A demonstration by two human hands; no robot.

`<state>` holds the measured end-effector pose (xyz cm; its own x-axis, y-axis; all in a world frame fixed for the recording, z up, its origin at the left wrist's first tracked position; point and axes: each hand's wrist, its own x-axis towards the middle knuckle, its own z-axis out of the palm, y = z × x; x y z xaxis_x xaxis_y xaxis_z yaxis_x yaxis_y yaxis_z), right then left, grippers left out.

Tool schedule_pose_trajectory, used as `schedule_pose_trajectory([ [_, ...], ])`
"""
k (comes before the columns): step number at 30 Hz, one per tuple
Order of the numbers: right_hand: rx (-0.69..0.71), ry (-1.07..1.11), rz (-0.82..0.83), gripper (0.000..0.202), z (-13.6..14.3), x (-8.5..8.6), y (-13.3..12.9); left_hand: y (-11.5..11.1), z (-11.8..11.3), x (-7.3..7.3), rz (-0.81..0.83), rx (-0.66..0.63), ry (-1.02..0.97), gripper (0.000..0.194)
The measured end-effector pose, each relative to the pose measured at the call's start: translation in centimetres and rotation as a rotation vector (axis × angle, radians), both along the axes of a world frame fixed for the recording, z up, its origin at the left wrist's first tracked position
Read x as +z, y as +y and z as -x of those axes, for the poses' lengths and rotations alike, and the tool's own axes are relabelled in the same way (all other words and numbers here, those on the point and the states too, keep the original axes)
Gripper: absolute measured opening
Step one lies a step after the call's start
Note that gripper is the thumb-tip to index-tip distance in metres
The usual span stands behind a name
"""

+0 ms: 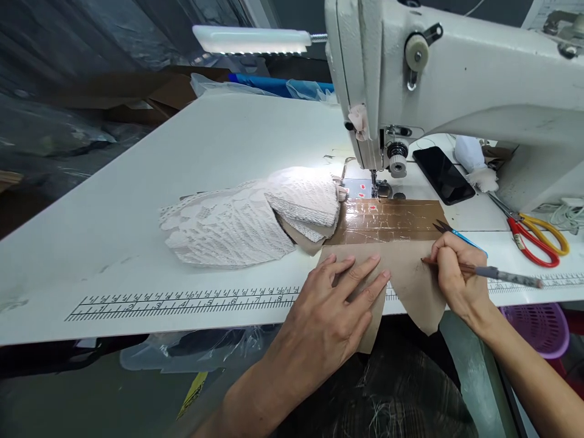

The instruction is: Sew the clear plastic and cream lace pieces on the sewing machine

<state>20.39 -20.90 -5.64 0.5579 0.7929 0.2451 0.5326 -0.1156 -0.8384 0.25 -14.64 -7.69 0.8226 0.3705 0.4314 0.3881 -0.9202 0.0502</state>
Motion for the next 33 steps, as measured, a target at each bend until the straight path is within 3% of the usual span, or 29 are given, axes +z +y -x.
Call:
schedule_pose_trajectory([
  [7,0.023,-0.109,-0.048,0.023,-0.2,-0.1,-0.4,-0.1,0.0,0.0,0.007,0.013,0.006,0.035],
  [11,0.135,-0.16,-0.086,0.024,-0.1,-0.6,-0.8,-0.2,0.0,-0.1,0.009,0.02,0.018,0.037],
  [13,0.038,-0.172,-0.154,0.018,-0.5,-0.8,-0.7,-0.2,0.0,-0.1,0.002,0.021,0.021,0.039],
  [15,-0.168,-0.205,-0.209,0.016,-1.9,-0.8,-0.5,-0.2,0.0,-0.2,-0.008,0.021,0.019,0.039],
  [17,-0.292,-0.324,-0.132,0.028,-4.6,-0.6,-0.4,-0.3,0.1,-0.4,-0.018,0.023,0.013,0.039],
  [20,-0.315,-0.748,0.212,0.027,-9.5,0.4,-1.1,-0.5,0.1,-0.6,-0.023,0.026,0.0,0.037],
  [21,-0.275,-0.82,0.305,0.037,-10.7,0.9,-1.4,-0.6,0.1,-0.7,-0.02,0.025,-0.006,0.038],
  [23,-0.166,-0.922,0.303,0.058,-11.7,1.8,-2.1,-0.9,0.0,-1.0,-0.017,0.027,-0.02,0.058],
  [25,-0.077,-0.938,0.14,0.055,-10.5,2.4,-2.5,-1.2,-0.1,-1.4,-0.025,0.042,-0.014,0.072],
  [27,0.085,-0.851,-0.048,0.042,-7.9,2.4,-2.6,-1.5,-0.1,-1.5,-0.031,0.053,0.013,0.071],
  [30,0.454,-0.764,-0.187,0.036,-4.2,0.8,-2.6,-1.4,0.4,-1.3,0.008,-0.01,0.027,0.076],
  [33,0.693,-0.834,-0.144,0.039,-2.6,-2.5,-2.6,0.4,2.3,-0.1,0.005,-0.152,-0.018,0.076],
])
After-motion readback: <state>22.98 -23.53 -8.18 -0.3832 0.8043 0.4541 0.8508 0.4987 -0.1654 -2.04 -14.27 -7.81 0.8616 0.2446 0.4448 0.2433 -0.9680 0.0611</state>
